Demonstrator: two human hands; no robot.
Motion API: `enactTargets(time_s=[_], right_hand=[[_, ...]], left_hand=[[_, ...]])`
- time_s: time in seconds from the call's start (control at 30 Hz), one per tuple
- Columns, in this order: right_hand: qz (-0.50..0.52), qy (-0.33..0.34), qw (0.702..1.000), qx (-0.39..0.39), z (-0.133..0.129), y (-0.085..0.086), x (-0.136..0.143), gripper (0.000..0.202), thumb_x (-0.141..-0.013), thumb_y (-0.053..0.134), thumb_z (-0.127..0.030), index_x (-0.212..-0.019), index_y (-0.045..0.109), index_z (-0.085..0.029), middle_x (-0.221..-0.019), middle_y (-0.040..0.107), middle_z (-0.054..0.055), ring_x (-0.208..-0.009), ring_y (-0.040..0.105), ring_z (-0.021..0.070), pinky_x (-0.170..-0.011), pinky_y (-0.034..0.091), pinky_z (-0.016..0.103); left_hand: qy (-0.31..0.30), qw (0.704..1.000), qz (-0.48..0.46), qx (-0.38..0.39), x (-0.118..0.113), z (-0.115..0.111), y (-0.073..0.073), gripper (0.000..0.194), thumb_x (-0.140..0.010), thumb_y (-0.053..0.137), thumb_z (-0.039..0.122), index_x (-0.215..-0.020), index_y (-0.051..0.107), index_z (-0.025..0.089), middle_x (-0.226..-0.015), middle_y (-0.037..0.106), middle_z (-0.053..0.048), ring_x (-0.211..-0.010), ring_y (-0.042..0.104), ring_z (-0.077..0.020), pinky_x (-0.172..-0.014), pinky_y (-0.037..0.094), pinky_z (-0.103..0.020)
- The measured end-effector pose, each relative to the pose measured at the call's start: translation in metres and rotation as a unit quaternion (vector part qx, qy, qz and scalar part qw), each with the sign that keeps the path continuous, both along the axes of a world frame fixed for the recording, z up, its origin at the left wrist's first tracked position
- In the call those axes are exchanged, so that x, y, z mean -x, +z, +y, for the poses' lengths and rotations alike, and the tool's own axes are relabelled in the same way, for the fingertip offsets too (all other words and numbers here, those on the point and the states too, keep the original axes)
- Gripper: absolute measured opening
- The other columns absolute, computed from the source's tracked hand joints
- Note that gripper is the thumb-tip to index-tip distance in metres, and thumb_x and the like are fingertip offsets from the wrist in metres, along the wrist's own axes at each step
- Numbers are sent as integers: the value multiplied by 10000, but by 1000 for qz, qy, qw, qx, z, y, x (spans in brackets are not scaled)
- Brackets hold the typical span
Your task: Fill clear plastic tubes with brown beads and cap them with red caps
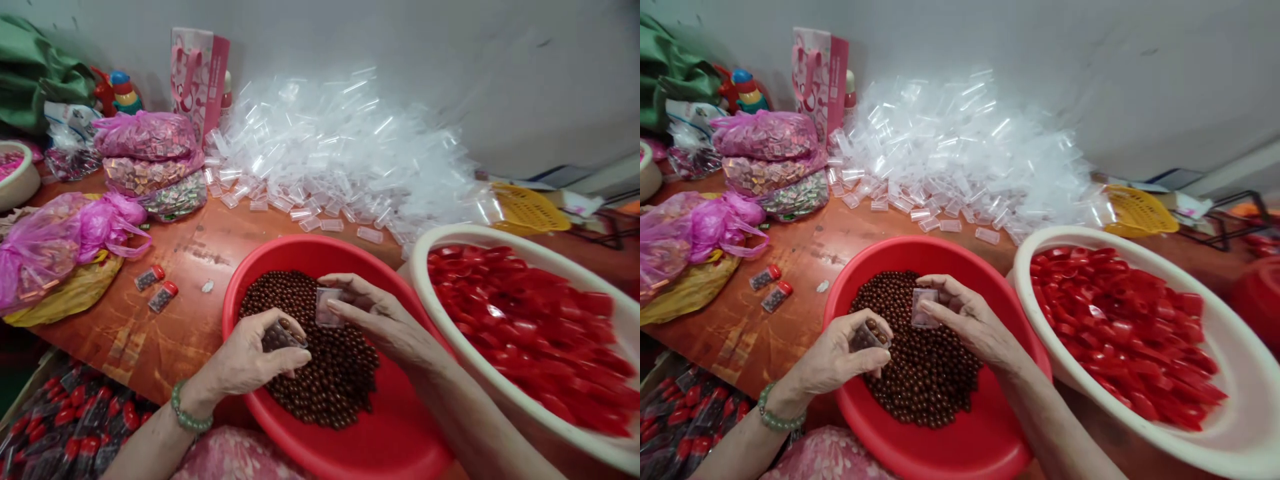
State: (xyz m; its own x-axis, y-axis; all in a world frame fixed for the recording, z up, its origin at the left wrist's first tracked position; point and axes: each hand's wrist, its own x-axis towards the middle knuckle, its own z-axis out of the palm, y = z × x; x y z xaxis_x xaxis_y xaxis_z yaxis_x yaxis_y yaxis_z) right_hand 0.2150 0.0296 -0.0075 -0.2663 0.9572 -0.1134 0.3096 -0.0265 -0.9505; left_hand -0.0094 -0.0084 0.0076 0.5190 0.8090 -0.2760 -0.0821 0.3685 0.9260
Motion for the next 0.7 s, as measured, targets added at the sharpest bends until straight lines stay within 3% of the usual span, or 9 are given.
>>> enactTargets(time_s=[0.1,0.2,0.27,0.33,0.4,0.5,0.57,0.63,0.7], right_hand=[[15,4,1000,-19,-6,1,3,326,-875,557,-429,-1108,548,-202,-904,672,55,-775,662,171,-667,545,283],[-117,47,989,-71,-9,-3,4,261,-920,462,-334,-1110,560,-186,-956,684,71,-817,666,169,-710,540,290],[-183,56,978,-83,-10,-9,6,166,-868,522,-217,-998,623,-197,-927,698,52,-839,661,167,-767,520,289],[-246,44,964,-93,-10,-13,5,125,-806,576,-137,-873,658,-204,-826,694,36,-785,655,171,-754,505,285],[-306,9,946,-107,-11,-13,-2,187,-805,573,-113,-921,674,-220,-845,692,44,-804,651,179,-753,494,283],[-377,-58,914,-140,-13,-3,-30,315,-854,528,-126,-1128,632,-243,-1035,684,61,-954,629,184,-830,474,283],[-417,-112,889,-156,-14,6,-62,293,-888,488,-143,-1143,620,-200,-1087,668,90,-988,615,190,-866,461,295],[-457,-174,858,-157,-13,9,-99,209,-892,476,-145,-995,658,-138,-980,671,135,-896,627,224,-808,468,338],[-482,-189,843,-145,-10,4,-132,140,-832,546,-90,-775,665,-136,-792,666,114,-737,634,217,-693,467,331]], left_hand=[[-9,999,33,-19,-1,-4,5,199,-753,675,292,-796,538,154,-621,524,45,-562,479,-67,-548,369,-186],[-32,998,46,-3,-3,-5,9,210,-769,650,322,-826,528,161,-606,544,40,-558,494,-85,-559,394,-205],[-43,997,71,-13,-5,-4,10,214,-787,632,341,-825,524,160,-599,548,36,-564,495,-91,-571,399,-211],[-69,993,89,-21,-9,-2,8,223,-804,621,361,-835,525,162,-613,551,32,-584,503,-97,-581,399,-214],[-74,991,108,-34,-13,1,5,229,-823,610,379,-869,530,170,-653,553,33,-618,513,-102,-594,399,-213],[-60,985,148,-70,-20,3,0,219,-854,586,388,-915,544,182,-708,560,30,-668,516,-106,-614,394,-212],[-61,985,145,-73,-24,4,-1,211,-859,577,376,-922,546,178,-715,571,24,-679,526,-110,-621,395,-217],[-50,990,120,-55,-28,5,-2,203,-846,582,353,-927,536,173,-693,573,27,-660,533,-110,-613,396,-221],[-28,994,100,-43,-33,6,-2,185,-828,592,315,-921,533,166,-667,573,32,-636,532,-103,-617,400,-224]])
